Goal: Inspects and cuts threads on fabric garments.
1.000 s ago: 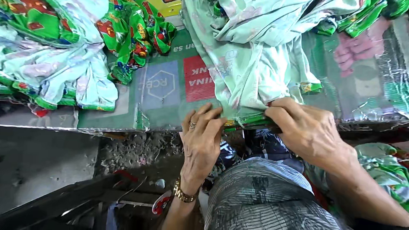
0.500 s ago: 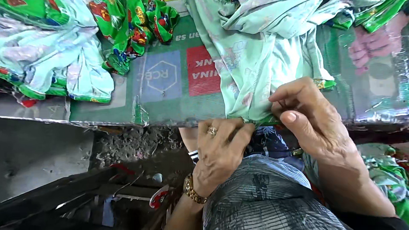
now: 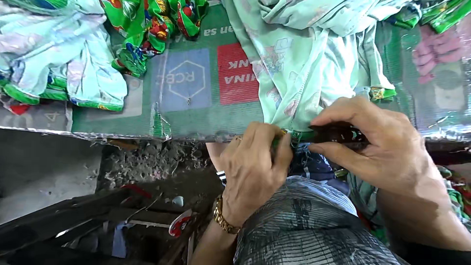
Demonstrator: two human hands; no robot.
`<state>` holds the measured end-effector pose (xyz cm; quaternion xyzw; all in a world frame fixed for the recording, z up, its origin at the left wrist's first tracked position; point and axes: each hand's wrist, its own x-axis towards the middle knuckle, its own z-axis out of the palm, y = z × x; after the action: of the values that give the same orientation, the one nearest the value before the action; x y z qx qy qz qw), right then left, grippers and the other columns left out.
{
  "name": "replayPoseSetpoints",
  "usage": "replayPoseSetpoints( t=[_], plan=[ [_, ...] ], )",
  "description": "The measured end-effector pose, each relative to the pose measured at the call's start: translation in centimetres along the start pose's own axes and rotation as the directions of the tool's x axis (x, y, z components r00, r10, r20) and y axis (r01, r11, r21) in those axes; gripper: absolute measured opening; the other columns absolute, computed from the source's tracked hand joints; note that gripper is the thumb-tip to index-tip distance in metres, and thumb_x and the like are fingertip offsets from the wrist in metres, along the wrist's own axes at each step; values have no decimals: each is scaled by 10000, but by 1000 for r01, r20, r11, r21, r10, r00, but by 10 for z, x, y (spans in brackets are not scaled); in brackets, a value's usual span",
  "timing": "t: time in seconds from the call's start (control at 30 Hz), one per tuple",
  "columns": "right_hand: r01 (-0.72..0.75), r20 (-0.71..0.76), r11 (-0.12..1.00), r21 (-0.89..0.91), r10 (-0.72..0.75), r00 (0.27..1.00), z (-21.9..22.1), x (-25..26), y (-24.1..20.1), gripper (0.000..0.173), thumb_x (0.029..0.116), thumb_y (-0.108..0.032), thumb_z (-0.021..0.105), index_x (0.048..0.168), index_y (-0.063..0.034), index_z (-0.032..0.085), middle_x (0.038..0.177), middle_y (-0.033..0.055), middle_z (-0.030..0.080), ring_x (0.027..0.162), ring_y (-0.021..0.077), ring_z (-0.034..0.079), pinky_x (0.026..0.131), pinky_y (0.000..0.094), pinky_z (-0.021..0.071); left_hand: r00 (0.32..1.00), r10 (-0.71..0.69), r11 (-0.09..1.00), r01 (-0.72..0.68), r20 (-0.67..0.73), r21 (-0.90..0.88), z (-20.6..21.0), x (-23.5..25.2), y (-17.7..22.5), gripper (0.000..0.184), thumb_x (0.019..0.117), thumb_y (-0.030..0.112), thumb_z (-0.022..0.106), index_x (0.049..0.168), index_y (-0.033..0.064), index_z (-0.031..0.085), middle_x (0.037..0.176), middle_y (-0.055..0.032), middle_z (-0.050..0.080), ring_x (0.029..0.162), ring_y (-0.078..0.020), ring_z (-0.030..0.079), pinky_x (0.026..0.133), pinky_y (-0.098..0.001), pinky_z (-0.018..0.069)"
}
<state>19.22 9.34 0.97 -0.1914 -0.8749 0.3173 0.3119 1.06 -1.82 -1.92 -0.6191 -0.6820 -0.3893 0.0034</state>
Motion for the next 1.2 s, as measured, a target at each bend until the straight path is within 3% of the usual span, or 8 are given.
replayPoseSetpoints(
  t=[0.07, 0.13, 0.3, 0.47, 0.57, 0.83, 1.2],
  plan=[
    [17, 24, 998, -67, -16, 1000, 6, 3, 3, 243, 954, -238, 693, 1138, -79, 683, 998, -26, 679, 880, -15, 638, 731, 141, 534, 997, -26, 991, 17, 71, 129, 7, 5, 1, 232, 941, 330, 648, 935, 100, 681, 763, -8, 589, 623, -135, 555, 512, -300, 395],
    [4, 48, 996, -87, 0, 999, 10, 4, 8, 243, 954, -240, 685, 1147, -93, 683, 1014, -25, 687, 887, -4, 647, 727, 162, 537, 997, -23, 986, 9, 77, 168, 10, 3, 1, 180, 954, 273, 625, 926, 104, 678, 759, -12, 591, 635, -154, 577, 516, -313, 408],
    [12, 89, 992, -128, 0, 996, 9, 2, 11, 245, 949, -241, 681, 1146, -96, 679, 1012, -15, 690, 877, 19, 655, 714, 178, 545, 994, -65, 996, 59, 88, 63, 2, -7, -4, 118, 960, 202, 627, 943, 108, 696, 774, 26, 607, 624, -71, 543, 528, -243, 410],
    [129, 96, 924, -360, -101, 990, 16, 3, 4, 152, 970, -181, 644, 1053, -69, 704, 898, 77, 676, 739, 196, 651, 555, 325, 471, 991, -91, 994, 97, 98, -57, -3, -9, -3, 100, 962, 195, 631, 940, 114, 686, 753, 56, 576, 590, -23, 484, 516, -199, 387],
    [172, 88, 874, -455, -148, 985, 19, 0, 2, 145, 969, -126, 640, 1071, -47, 708, 912, 120, 694, 749, 262, 661, 565, 370, 471, 997, -67, 996, 69, 34, -58, 0, -10, 0, 111, 962, 186, 636, 926, 99, 695, 746, 44, 580, 598, -30, 495, 521, -200, 384],
    [198, 30, 841, -503, -213, 977, 26, -7, 2, 176, 992, -108, 621, 1109, -32, 728, 929, 144, 711, 744, 269, 653, 577, 374, 458, 998, 14, 999, -16, -63, -30, 13, -16, 6, 124, 955, 157, 651, 888, 67, 703, 715, 2, 586, 602, -71, 531, 529, -213, 420],
    [227, 20, 820, -525, -254, 967, 31, -8, 5, 192, 1006, -76, 573, 1104, -20, 729, 894, 152, 701, 696, 275, 628, 545, 373, 433, 999, 12, 996, -16, -47, -84, 14, -17, 4, 103, 961, 125, 639, 899, 56, 683, 738, -2, 580, 612, -66, 527, 537, -213, 426]
  ],
)
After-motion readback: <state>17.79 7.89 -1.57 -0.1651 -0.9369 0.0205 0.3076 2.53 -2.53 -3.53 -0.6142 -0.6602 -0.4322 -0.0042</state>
